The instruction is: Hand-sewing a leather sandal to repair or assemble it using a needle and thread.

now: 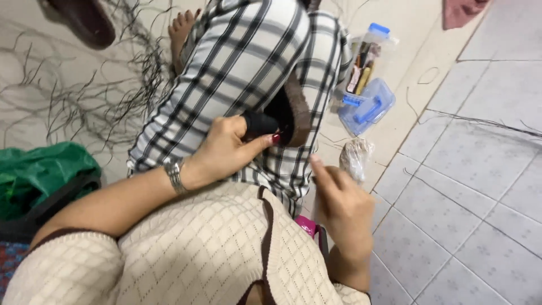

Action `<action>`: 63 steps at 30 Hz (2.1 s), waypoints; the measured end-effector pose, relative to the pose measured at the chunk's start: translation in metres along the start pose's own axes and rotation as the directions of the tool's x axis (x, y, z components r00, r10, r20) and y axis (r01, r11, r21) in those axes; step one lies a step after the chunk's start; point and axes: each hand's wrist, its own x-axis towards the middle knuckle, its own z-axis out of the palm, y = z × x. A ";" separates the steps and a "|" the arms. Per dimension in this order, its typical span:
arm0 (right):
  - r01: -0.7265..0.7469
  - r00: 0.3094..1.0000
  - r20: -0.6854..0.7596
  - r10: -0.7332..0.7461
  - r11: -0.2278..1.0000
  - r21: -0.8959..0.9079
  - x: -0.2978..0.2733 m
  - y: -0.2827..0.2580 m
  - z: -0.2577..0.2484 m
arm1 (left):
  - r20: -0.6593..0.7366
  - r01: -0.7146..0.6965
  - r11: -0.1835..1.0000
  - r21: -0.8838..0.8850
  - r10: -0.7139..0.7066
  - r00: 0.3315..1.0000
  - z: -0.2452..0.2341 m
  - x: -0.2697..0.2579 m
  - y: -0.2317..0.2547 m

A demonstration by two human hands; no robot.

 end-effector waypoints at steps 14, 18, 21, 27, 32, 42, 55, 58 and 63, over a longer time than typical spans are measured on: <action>0.128 0.984 -0.120 -0.129 0.992 -0.018 0.009 0.000 0.026 | -0.195 -0.034 0.997 0.070 0.047 0.980 0.017 -0.010 -0.011; 0.118 0.984 -0.130 -0.122 0.992 -0.033 0.006 0.000 0.031 | -0.192 -0.043 0.997 0.064 0.055 0.980 0.017 -0.009 -0.008; 0.102 0.987 -0.109 -0.115 0.988 -0.119 0.005 -0.010 0.027 | -0.190 -0.044 0.997 0.066 0.056 0.980 0.018 -0.009 -0.012; 0.026 0.989 -0.126 -0.072 0.943 -0.332 0.009 -0.027 0.027 | -0.194 -0.071 0.997 0.020 0.074 0.978 0.023 -0.007 -0.023; 0.122 0.976 -0.143 -0.167 0.952 -0.281 0.021 -0.018 0.030 | -0.224 -0.061 0.998 -0.021 0.054 0.973 0.024 -0.007 -0.027; 0.183 0.978 -0.117 -0.173 0.980 0.074 0.023 0.007 0.038 | -0.199 0.104 0.979 -0.175 -0.139 0.970 0.015 -0.016 -0.008; -0.077 0.997 0.051 0.058 0.795 0.602 -0.004 0.020 0.025 | 0.129 -0.310 0.941 0.133 0.294 0.947 0.008 0.007 -0.029; 0.073 0.987 -0.141 0.083 0.548 0.833 -0.003 0.034 0.071 | 0.091 -0.314 0.943 0.105 0.306 0.948 0.010 0.005 -0.030; 0.199 0.974 -0.217 0.065 0.207 0.958 0.004 0.045 0.099 | 0.049 -0.353 0.930 0.104 0.349 0.936 0.014 0.005 -0.037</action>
